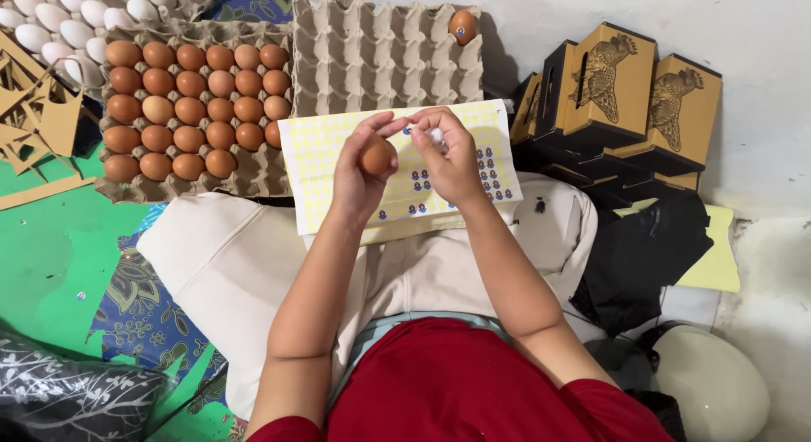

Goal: The person is peeling small identification stickers from a sheet and applying them to individual eggs taken from a tray.

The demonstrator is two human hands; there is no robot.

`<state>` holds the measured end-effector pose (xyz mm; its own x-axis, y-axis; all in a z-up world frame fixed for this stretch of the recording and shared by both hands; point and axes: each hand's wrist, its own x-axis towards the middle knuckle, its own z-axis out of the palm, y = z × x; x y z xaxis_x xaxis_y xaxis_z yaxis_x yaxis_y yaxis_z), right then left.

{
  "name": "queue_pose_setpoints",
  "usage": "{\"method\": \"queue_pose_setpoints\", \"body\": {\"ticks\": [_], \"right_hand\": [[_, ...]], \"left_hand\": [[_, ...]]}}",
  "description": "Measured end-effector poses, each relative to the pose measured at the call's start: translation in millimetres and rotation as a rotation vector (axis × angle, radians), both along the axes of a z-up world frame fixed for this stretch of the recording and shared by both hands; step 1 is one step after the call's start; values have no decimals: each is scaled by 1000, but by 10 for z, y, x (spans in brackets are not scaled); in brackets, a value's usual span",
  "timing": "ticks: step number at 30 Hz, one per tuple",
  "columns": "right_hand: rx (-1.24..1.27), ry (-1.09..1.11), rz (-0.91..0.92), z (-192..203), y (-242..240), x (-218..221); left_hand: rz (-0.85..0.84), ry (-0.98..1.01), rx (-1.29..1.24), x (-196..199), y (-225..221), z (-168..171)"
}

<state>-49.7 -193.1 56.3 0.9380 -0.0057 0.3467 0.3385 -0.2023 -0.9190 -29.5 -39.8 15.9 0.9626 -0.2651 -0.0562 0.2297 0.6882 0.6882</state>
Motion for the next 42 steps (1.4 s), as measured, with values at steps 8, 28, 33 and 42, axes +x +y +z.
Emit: {"method": "queue_pose_setpoints", "body": {"ticks": [8,28,33,42], "right_hand": [[-160,-132,-117,153,12,-39],[690,277,-96,121,-132,-31],[89,-103,-12,101,76,-246],[-311,-309,-125,-156,48,-1]], "left_hand": [[-45,-33,53,-39,-63,-28],[-138,185,-47,44,-48,-58],[-86,166,40,50,-148,-244],[-47,-76,550,-64,-256,-256]]}}
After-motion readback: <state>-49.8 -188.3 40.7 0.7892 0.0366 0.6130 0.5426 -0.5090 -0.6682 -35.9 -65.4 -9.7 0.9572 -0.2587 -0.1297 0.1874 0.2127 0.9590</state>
